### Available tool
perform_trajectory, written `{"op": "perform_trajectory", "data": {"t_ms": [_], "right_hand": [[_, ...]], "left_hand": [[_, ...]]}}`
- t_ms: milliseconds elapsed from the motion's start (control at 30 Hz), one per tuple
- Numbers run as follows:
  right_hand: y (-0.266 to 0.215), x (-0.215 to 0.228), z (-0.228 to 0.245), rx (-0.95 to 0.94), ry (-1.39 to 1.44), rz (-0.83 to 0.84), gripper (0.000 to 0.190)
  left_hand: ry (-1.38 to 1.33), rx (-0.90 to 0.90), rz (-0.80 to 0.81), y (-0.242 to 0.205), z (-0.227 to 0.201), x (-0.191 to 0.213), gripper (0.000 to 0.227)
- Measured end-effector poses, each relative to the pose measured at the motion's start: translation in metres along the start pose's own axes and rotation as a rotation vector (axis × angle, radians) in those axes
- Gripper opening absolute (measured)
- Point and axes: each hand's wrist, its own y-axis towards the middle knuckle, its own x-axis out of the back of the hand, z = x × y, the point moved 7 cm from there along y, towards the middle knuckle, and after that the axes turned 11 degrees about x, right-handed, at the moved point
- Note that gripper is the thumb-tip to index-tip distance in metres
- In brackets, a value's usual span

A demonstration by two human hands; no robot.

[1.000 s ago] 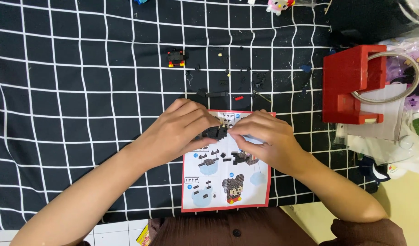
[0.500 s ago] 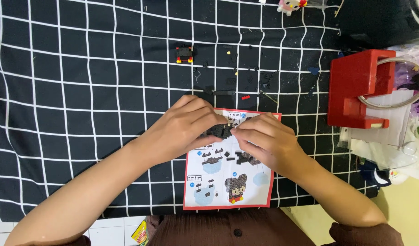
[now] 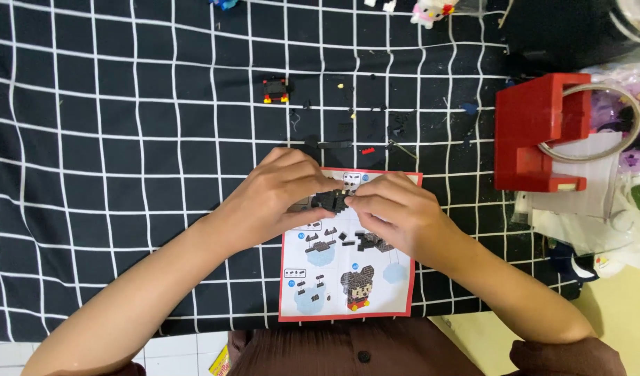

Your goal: Assembling a miniature character figure using small interlocking building blocks on a grid-patterned workspace.

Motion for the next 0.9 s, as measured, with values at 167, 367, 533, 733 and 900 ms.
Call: {"op": "perform_trajectory", "data": {"t_ms": [167,367,533,733,900], "right_hand": [[-0.008,0.005,-0.015,-0.151,0.121,-0.017,0.019],[-0.011,0.007,-0.022,-0.249,0.209,0.021,0.040],[-0.013,-0.005,-0.023,-0.184,0.187,0.021,0.040],[-0.016,-0.010,-0.023,-0.152,0.139,-0.012,0.033],[-0.015,0.003,-0.026,-0.217,0.178,0.002,0.043]], "left_hand": [[0.009,0.025,0.010,0.000,-0.001,-0.001,0.031],[0.025,0.036,0.004,0.000,-0.001,-0.001,0.031],[0.015,0.034,-0.008,0.001,-0.002,0.000,0.029],[0.037,0.033,-0.005,0.002,-0.008,0.000,0.028],[0.073,0.029,-0.027,0.000,-0.008,0.002,0.038]]}}
